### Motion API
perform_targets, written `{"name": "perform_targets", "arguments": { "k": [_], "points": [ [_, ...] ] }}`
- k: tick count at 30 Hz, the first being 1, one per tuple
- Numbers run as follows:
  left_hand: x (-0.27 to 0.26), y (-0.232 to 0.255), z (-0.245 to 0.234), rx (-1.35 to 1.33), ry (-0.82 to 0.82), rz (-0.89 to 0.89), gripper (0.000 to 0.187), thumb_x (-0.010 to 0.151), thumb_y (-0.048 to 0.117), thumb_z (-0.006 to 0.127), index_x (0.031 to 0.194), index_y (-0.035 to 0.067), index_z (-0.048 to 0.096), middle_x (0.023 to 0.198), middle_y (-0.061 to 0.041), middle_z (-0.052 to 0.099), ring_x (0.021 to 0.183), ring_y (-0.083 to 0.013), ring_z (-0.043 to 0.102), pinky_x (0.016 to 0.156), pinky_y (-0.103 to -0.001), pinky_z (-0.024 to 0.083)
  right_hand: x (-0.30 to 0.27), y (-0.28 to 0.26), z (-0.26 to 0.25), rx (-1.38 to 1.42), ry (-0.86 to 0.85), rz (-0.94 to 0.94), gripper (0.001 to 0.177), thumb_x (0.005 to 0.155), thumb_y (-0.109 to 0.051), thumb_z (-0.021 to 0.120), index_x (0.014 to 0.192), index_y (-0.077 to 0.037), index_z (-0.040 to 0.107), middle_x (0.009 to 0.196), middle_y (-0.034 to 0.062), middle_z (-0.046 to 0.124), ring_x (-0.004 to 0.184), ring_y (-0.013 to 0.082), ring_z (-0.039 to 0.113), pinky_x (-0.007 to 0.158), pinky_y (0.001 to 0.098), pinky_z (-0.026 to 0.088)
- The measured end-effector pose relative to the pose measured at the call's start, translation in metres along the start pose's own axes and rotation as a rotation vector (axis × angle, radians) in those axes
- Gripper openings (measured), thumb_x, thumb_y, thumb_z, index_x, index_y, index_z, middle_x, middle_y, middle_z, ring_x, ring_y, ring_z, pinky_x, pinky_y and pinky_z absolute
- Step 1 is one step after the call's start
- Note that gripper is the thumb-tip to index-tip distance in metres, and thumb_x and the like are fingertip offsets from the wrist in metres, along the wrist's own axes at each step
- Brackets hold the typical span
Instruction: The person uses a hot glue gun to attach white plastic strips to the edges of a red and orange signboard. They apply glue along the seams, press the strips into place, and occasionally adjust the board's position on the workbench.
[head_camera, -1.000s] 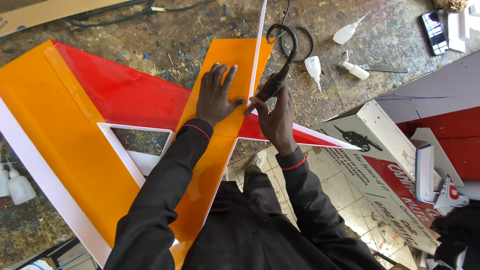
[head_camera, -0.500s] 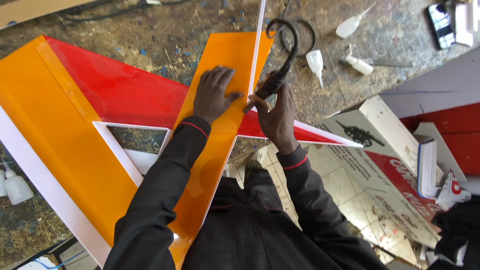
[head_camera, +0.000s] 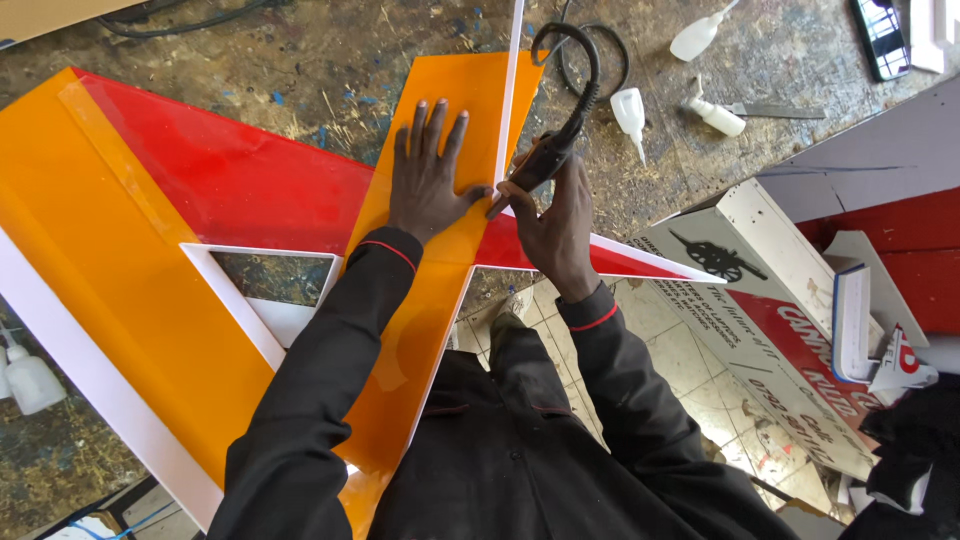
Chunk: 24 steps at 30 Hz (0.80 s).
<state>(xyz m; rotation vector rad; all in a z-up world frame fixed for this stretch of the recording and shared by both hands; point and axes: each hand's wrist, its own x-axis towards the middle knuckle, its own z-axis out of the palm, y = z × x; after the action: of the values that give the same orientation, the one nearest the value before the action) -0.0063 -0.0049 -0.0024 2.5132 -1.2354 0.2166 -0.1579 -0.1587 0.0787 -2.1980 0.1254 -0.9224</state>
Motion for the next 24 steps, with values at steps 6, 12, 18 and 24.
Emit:
{"name": "perform_targets", "arguments": {
  "k": [6,12,18,24],
  "points": [
    [-0.003,0.002,0.010,-0.262,-0.021,-0.053,0.090,0.119,0.077,0.034,0.175,0.007,0.041,0.160,-0.021,0.061,0.159,-0.0393,0.052,0.136,-0.058,0.029,-0.003,0.006,0.001,-0.033,0.012,-0.015,0.048,0.103,-0.026,0.093,0.138,-0.006,0.066,0.116,0.0135,0.078,0.106,0.0425,0.074,0.095,0.0529,0.058],
    [0.000,0.002,0.010,0.018,0.027,0.000,0.109,0.109,0.086,0.061,0.185,0.018,0.022,0.187,-0.020,0.025,0.175,-0.0431,0.018,0.139,-0.065,0.022,0.007,-0.005,-0.002,-0.003,0.001,-0.013,0.042,0.105,-0.026,0.091,0.133,-0.007,0.067,0.114,0.0148,0.076,0.105,0.0455,0.072,0.098,0.0542,0.056],
    [0.003,-0.002,0.012,-0.147,0.142,-0.021,0.094,0.115,0.082,0.042,0.174,0.008,0.043,0.157,-0.023,0.065,0.156,-0.0430,0.054,0.129,-0.059,0.039,0.003,0.000,0.005,0.021,0.021,0.005,0.051,0.105,-0.022,0.091,0.143,-0.004,0.064,0.116,0.0185,0.076,0.109,0.0485,0.072,0.100,0.0575,0.056],
    [0.001,-0.006,0.017,-0.221,0.108,-0.062,0.102,0.109,0.084,0.059,0.172,0.005,0.044,0.165,-0.023,0.059,0.159,-0.0396,0.052,0.133,-0.059,0.034,0.002,0.000,0.002,-0.001,0.010,-0.003,0.044,0.101,-0.022,0.093,0.134,-0.005,0.069,0.114,0.0169,0.077,0.109,0.0488,0.073,0.101,0.0563,0.056]
  ]
}}
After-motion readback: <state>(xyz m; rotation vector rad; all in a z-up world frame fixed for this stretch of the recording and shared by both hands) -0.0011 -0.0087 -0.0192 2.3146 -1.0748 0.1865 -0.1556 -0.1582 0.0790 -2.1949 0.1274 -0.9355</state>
